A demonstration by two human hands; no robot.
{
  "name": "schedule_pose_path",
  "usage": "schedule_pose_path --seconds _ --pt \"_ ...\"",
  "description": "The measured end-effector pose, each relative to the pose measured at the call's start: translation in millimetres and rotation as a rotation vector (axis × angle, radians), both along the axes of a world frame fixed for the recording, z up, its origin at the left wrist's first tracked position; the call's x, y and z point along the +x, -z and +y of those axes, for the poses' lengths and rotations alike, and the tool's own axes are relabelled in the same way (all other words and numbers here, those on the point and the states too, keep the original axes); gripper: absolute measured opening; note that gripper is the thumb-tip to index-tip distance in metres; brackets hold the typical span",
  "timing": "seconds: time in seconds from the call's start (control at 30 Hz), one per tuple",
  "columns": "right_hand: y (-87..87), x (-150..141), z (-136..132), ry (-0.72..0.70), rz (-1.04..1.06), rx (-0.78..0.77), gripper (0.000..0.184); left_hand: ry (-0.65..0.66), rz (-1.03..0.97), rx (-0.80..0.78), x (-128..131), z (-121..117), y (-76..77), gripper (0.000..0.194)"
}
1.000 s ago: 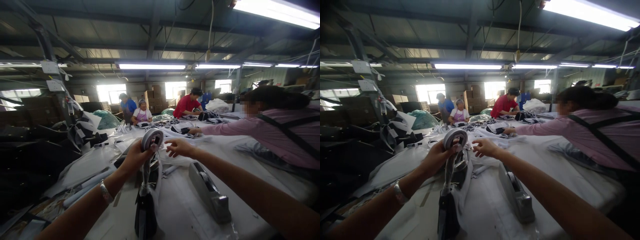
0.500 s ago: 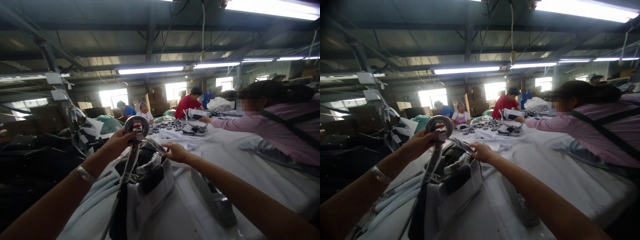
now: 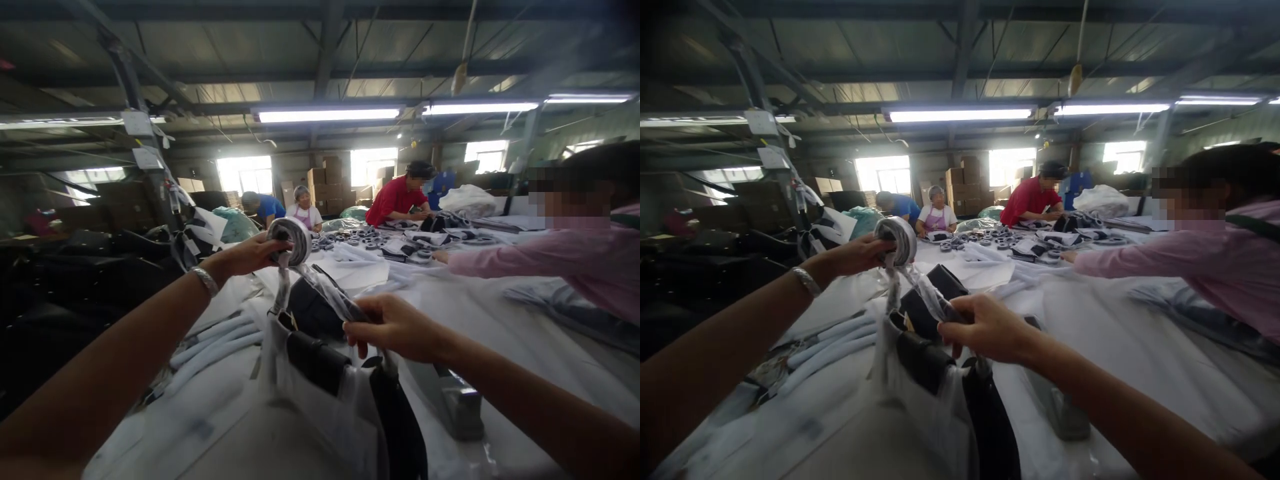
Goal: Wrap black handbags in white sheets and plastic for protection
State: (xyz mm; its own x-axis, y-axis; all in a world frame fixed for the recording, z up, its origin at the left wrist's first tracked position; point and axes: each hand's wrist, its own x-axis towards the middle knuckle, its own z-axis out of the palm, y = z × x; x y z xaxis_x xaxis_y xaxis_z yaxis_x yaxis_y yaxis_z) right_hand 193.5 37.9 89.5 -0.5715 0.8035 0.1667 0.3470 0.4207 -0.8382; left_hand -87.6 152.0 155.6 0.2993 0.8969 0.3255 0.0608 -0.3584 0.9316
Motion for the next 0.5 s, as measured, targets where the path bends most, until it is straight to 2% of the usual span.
schedule_pose_path --seconds 0.07,0.1,0.17,0.23,0.33,0.43,0.5 --pt "9.8 -15 -13 0.022 0.093 -0.090 0.022 0.080 0.027 -0.068 0 4 14.9 0.020" --pt "16.3 -21 -18 0.043 0.109 -0.088 0.023 0.107 0.025 -0.085 0 6 21.6 0.023" --pt "32.0 -25 -27 0.068 0.106 -0.031 0.026 0.149 0.008 -0.102 0 7 32.1 0.028" --pt "51.7 -16 -38 0.086 0.098 0.040 0.033 0.176 -0.017 -0.107 2 6 39.3 0.032" --pt "92.7 12 -58 0.201 0.140 0.079 0.061 0.171 -0.061 -0.112 4 -1 48.7 0.037" --pt "143.1 36 -80 0.298 0.198 0.033 0.081 0.114 -0.123 -0.134 8 -15 62.3 0.041" --pt "173.8 39 -93 0.399 0.190 -0.031 0.080 0.072 -0.178 -0.153 12 -27 74.4 0.045"
